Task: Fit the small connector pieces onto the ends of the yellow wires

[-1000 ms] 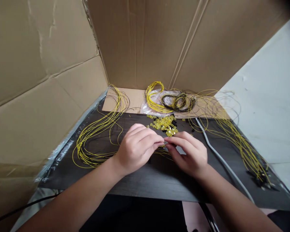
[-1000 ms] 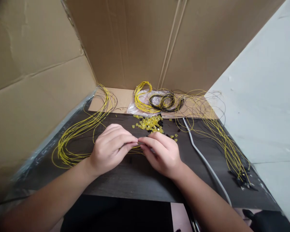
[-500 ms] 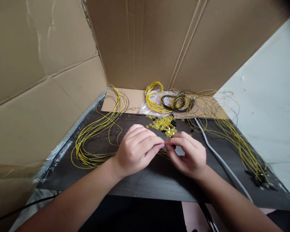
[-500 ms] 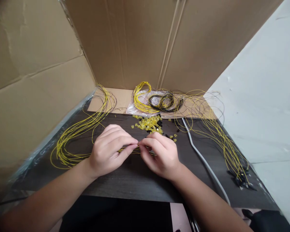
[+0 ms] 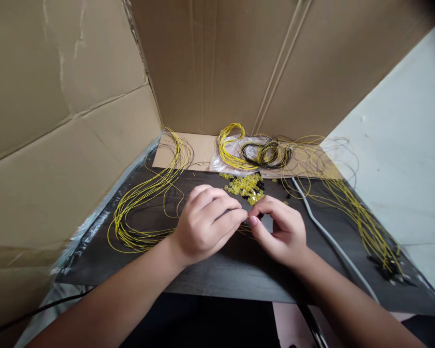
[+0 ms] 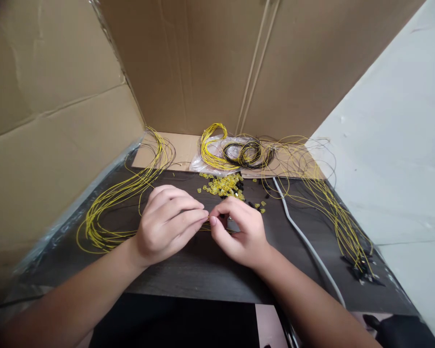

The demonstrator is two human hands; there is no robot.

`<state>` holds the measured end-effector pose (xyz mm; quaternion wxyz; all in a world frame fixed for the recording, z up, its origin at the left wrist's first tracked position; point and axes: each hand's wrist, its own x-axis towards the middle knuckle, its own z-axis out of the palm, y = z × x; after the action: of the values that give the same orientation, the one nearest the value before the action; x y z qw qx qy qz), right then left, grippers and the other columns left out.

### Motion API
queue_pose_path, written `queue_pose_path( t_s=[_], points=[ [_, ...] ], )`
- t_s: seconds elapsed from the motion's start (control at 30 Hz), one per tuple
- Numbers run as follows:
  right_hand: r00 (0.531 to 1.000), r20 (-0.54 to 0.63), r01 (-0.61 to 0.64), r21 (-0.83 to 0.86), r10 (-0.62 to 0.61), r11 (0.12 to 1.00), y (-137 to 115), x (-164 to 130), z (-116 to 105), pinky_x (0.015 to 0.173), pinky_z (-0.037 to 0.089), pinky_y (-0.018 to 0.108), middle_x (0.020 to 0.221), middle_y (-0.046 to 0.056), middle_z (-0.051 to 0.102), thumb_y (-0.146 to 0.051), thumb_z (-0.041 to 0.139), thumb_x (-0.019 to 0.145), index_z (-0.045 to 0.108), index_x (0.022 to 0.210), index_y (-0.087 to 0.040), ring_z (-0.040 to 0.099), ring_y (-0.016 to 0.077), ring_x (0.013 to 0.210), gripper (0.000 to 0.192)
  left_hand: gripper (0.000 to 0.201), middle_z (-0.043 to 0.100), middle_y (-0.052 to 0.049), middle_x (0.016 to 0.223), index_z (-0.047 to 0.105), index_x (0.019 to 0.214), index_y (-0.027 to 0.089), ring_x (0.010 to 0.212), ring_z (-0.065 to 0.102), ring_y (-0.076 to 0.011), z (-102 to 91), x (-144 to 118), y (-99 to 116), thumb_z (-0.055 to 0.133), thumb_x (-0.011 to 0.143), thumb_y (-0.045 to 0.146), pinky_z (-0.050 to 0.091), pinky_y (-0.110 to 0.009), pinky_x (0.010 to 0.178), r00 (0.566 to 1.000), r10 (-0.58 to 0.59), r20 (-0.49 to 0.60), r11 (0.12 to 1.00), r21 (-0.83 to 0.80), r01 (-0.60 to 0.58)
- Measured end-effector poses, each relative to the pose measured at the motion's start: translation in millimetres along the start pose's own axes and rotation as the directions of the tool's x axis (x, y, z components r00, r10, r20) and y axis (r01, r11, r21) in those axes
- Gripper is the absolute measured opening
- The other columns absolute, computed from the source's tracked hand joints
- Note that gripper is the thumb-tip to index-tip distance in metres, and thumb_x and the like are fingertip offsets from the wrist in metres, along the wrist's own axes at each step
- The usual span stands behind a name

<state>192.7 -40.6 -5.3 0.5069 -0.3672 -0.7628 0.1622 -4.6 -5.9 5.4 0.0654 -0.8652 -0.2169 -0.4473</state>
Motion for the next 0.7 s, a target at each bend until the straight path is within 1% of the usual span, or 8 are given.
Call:
queue_pose_path(
  t_s=[0.13, 0.27, 0.37, 0.5, 0.6, 0.7],
  points=[
    [0.999, -0.005, 0.037, -0.036, -0.037, 0.999, 0, 1, -1, 0.064, 0.047, 0.027, 0.078, 0.003, 0.063, -0.005, 0.064, 0.082, 0.061, 0.09, -0.017, 0.057, 0.0122, 0.068, 0.014, 0.018, 0.074, 0.0, 0.092, 0.069, 0.095, 0.02, 0.088, 0.062, -0.0194, 0.4, -1, 0, 0.075, 0.079, 0.015, 0.047, -0.04, 0.087, 0.999, -0.032, 0.002, 0.999, -0.016, 0.033],
    [0.99, -0.02, 0.133, -0.179, -0.139, 0.975, 1, 0, -3, 0.061, 0.048, 0.025, 0.081, 0.004, 0.064, -0.003, 0.066, 0.08, 0.064, 0.1, -0.016, 0.058, 0.0112, 0.068, 0.024, 0.017, 0.074, 0.0, 0.092, 0.069, 0.095, 0.021, 0.089, 0.061, -0.0192, 1.7, -1, 0, 0.075, 0.08, 0.017, 0.046, -0.039, 0.087, 0.996, -0.085, 0.01, 0.995, -0.048, 0.086],
    [0.974, -0.009, 0.211, -0.331, -0.227, 0.92, 5, -1, -6, 0.061, 0.049, 0.024, 0.084, 0.005, 0.066, -0.003, 0.07, 0.079, 0.065, 0.102, -0.015, 0.06, 0.0111, 0.068, 0.026, 0.015, 0.074, 0.0, 0.091, 0.069, 0.095, 0.021, 0.088, 0.061, -0.0183, 2.8, -1, 0, 0.074, 0.081, 0.017, 0.046, -0.038, 0.086, 0.993, -0.117, 0.003, 0.991, -0.072, 0.117],
    [0.947, 0.057, 0.303, -0.493, -0.317, 0.816, 8, -3, -10, 0.062, 0.049, 0.027, 0.087, 0.006, 0.069, -0.008, 0.072, 0.08, 0.066, 0.104, -0.015, 0.062, 0.0134, 0.07, 0.026, 0.014, 0.074, 0.0, 0.088, 0.069, 0.095, 0.021, 0.086, 0.06, -0.0173, 3.7, 0, 2, 0.073, 0.082, 0.016, 0.046, -0.037, 0.086, 0.991, -0.131, -0.011, 0.987, -0.094, 0.13],
    [0.936, 0.074, 0.328, -0.543, -0.345, 0.773, 8, -4, -12, 0.062, 0.05, 0.028, 0.087, 0.007, 0.07, -0.011, 0.073, 0.079, 0.066, 0.107, -0.015, 0.062, 0.0146, 0.071, 0.029, 0.013, 0.074, 0.0, 0.087, 0.068, 0.094, 0.021, 0.085, 0.06, -0.0171, 4.0, 0, 3, 0.072, 0.082, 0.016, 0.046, -0.037, 0.086, 0.991, -0.134, -0.008, 0.988, -0.084, 0.133],
    [0.934, 0.076, 0.331, -0.556, -0.349, 0.763, 7, -5, -13, 0.063, 0.05, 0.028, 0.087, 0.007, 0.07, -0.013, 0.072, 0.081, 0.066, 0.107, -0.016, 0.062, 0.0146, 0.071, 0.027, 0.011, 0.074, 0.0, 0.086, 0.068, 0.092, 0.02, 0.084, 0.06, -0.0173, 4.2, 0, 4, 0.07, 0.083, 0.016, 0.045, -0.038, 0.086, 0.993, -0.121, 0.001, 0.991, -0.053, 0.121]
  ],
)
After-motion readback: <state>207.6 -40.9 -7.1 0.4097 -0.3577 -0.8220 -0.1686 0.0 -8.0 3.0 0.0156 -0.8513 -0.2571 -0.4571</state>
